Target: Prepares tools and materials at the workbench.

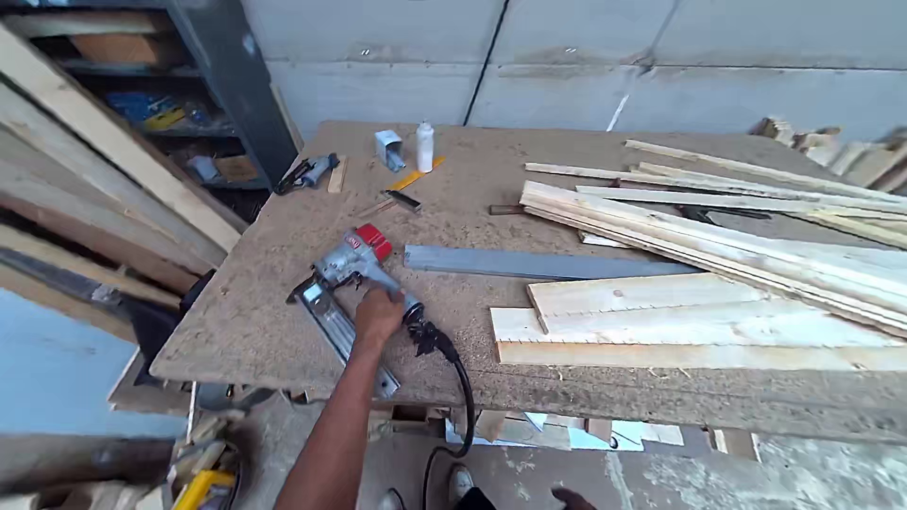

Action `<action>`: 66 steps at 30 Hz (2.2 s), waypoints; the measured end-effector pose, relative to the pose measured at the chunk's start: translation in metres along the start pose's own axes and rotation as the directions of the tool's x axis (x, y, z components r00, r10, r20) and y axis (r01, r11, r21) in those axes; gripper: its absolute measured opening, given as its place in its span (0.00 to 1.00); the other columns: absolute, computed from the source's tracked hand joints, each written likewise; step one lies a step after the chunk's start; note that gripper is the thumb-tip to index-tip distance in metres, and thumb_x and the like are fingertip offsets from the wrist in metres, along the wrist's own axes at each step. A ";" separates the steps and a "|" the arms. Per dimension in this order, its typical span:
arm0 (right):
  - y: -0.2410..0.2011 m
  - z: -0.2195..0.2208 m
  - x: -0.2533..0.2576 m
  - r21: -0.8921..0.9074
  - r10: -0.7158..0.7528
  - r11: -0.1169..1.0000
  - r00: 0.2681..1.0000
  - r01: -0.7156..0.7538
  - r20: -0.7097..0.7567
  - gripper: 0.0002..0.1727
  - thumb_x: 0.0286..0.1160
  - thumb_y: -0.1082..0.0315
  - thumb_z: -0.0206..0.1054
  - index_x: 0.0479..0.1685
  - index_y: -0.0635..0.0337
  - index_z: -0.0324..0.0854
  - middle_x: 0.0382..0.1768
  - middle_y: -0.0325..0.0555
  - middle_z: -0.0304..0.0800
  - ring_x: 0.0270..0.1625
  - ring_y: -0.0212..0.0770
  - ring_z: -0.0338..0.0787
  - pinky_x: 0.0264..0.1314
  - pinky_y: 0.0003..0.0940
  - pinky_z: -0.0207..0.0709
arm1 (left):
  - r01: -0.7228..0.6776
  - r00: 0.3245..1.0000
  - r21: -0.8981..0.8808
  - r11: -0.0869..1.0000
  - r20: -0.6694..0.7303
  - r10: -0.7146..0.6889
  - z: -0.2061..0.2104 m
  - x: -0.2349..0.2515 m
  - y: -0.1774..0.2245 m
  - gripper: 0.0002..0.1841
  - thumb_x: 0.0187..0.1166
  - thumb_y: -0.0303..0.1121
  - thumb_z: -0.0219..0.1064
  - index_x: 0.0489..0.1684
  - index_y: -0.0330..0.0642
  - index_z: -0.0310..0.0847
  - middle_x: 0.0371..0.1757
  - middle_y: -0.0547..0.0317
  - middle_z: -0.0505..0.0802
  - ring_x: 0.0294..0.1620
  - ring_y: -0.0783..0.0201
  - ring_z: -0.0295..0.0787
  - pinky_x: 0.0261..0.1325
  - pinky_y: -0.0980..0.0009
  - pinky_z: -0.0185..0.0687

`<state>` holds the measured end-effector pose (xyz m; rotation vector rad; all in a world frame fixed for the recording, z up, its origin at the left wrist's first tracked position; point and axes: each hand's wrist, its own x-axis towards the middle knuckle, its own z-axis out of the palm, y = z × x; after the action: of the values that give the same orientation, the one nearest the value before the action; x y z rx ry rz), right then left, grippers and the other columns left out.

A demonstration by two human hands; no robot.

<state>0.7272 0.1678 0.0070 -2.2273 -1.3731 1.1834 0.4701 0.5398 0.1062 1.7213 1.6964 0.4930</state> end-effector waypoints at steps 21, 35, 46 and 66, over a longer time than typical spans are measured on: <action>-0.194 0.032 0.228 -0.295 -0.789 0.604 0.607 0.740 -0.094 0.38 0.91 0.43 0.41 0.78 0.71 0.64 0.71 0.58 0.76 0.74 0.40 0.78 0.79 0.39 0.71 | 0.552 0.780 -0.210 0.807 0.473 -0.410 0.231 -0.152 -0.346 0.19 0.82 0.45 0.65 0.53 0.37 0.87 0.55 0.35 0.92 0.60 0.33 0.89 0.57 0.27 0.80; -0.189 0.023 0.234 -0.269 -0.770 0.632 0.630 0.727 -0.105 0.34 0.90 0.48 0.44 0.78 0.72 0.59 0.70 0.51 0.76 0.72 0.33 0.79 0.78 0.36 0.73 | 0.838 0.440 -0.527 0.141 0.502 -0.745 0.361 -0.053 -0.341 0.37 0.69 0.38 0.72 0.77 0.29 0.63 0.64 0.31 0.88 0.64 0.37 0.89 0.62 0.36 0.84; -0.192 0.031 0.236 0.047 -0.803 0.578 0.578 0.814 -0.145 0.23 0.92 0.60 0.51 0.72 0.71 0.66 0.65 0.53 0.82 0.66 0.35 0.84 0.70 0.33 0.79 | 0.820 0.304 -0.567 0.075 0.320 -0.897 0.295 -0.276 -0.300 0.23 0.79 0.42 0.66 0.60 0.30 0.80 0.49 0.35 0.93 0.45 0.42 0.96 0.51 0.40 0.91; -0.334 0.246 0.074 -0.456 -0.313 0.453 0.615 0.766 0.724 0.74 0.52 0.28 0.78 0.97 0.58 0.37 0.63 0.66 0.87 0.59 0.66 0.89 0.59 0.68 0.80 | 0.506 0.358 -0.718 0.478 -0.329 -0.874 -0.017 -0.484 -0.242 0.22 0.77 0.23 0.61 0.70 0.22 0.70 0.45 0.35 0.91 0.35 0.48 0.93 0.40 0.46 0.92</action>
<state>0.3508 0.3568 0.0128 -1.4349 -3.0344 1.1204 0.2399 0.0544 0.0413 0.2049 2.3238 1.0817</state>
